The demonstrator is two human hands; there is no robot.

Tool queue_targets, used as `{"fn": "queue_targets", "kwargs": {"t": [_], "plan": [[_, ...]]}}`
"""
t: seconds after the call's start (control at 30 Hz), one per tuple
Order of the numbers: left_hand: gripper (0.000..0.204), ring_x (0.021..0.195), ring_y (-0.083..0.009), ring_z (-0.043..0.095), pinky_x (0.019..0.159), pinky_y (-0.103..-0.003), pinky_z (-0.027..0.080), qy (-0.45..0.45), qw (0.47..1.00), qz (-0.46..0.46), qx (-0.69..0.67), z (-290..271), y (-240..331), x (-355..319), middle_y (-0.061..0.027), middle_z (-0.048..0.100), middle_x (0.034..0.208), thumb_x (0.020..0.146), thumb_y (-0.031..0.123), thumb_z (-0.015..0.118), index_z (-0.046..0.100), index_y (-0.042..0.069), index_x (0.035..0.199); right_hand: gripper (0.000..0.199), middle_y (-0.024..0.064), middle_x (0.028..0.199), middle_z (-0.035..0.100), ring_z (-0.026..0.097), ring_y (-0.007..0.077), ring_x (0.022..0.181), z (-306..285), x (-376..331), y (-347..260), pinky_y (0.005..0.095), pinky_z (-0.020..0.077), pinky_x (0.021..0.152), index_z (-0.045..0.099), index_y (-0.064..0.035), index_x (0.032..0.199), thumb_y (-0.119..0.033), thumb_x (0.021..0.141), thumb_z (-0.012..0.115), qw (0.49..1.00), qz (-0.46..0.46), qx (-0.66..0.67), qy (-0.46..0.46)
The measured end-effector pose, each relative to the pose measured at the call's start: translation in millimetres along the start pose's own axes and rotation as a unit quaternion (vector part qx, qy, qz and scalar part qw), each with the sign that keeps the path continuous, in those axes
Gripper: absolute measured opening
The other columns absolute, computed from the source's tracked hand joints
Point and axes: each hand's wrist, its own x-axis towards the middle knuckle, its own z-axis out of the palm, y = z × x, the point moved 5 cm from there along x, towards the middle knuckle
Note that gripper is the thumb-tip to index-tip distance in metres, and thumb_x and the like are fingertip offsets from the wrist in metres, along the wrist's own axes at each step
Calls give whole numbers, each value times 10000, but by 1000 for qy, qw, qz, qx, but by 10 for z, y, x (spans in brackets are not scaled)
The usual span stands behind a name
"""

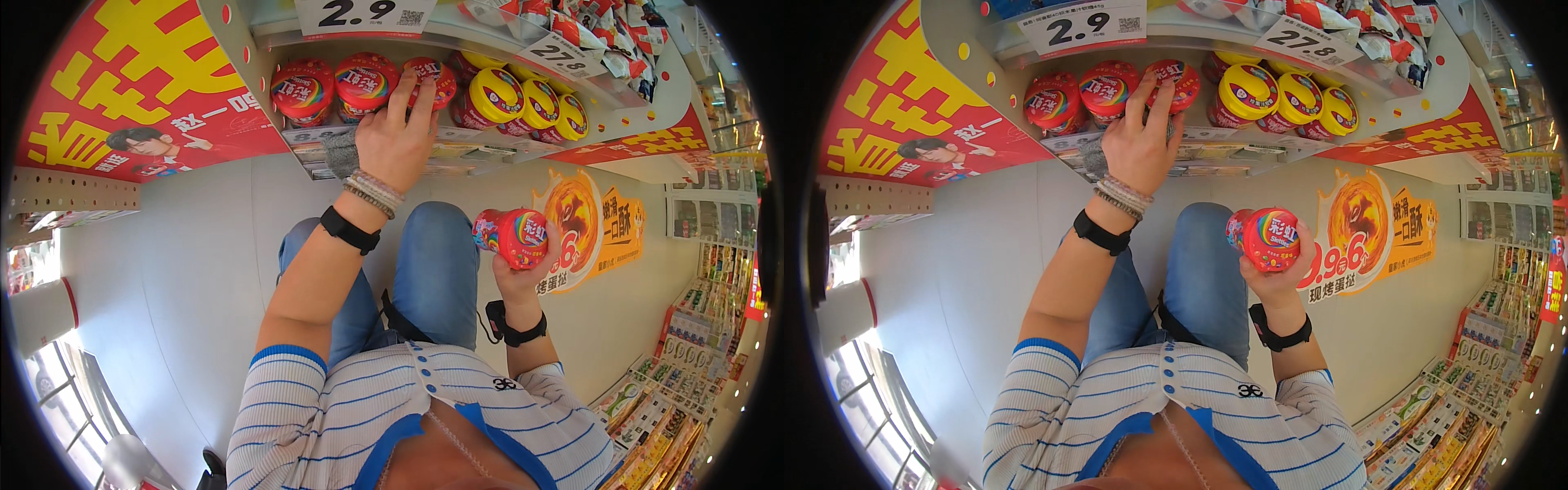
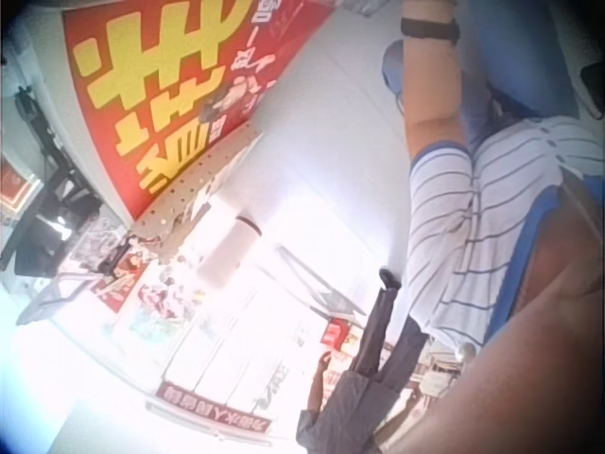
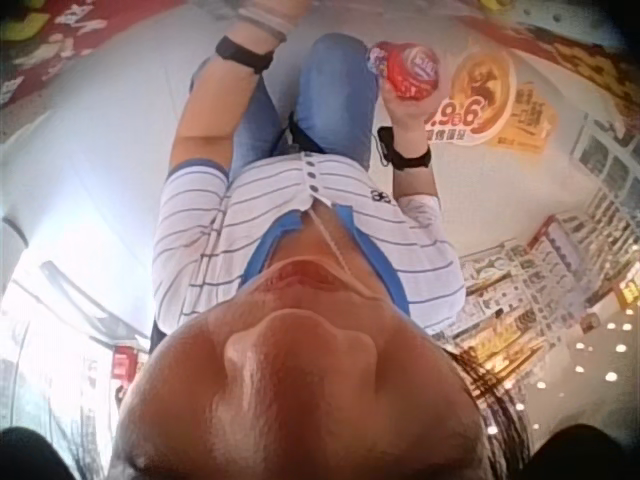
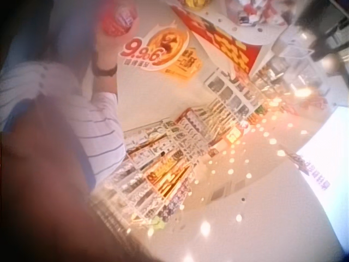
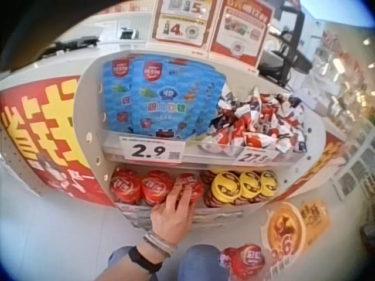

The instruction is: The person kneels in a store aisle and wipes the surfaces of shelves and the sides of a freezer unit using a gray cloth. They handle various packaged items, including instant noodle cups and small boxes, moving them to clean underneath and then placing them back.

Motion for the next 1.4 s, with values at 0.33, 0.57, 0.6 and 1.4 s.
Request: {"fn": "queue_targets", "kwargs": {"t": [0.33,0.57,0.6,1.4], "plan": [[483,785,-225,665,581,-287,536,18,1000,16,-3,26,-10,-22,-120,564,1227,716,137,741,600,80,1175,722,191,1150,549,576,269,1047,-1311,-1247,162,361,470,915,368,55,1302,-135,711,735,936,218,-277,-11],[471,802,-224,666,584,-290,545,11,1000,27,6,-28,-1,41,-120,563,1233,715,116,730,607,68,1167,784,195,1114,558,607,256,974,-1558,-1098,-603,352,491,865,369,46,1285,-401,756,738,949,216,-228,-25],[478,760,-227,666,584,-290,548,10,1000,23,9,-33,6,50,-119,564,1233,709,114,732,607,77,1170,808,200,1117,553,606,258,975,-1534,-974,-666,350,492,861,360,42,1291,-440,759,731,959,184,-213,-23],[587,610,-167,618,503,-237,475,96,995,-33,-4,-626,-225,-403,-145,583,1252,665,26,724,575,68,1232,844,129,1239,476,548,189,1096,926,1294,-163,319,475,939,302,-29,1334,-159,694,836,970,64,229,-50]]}}
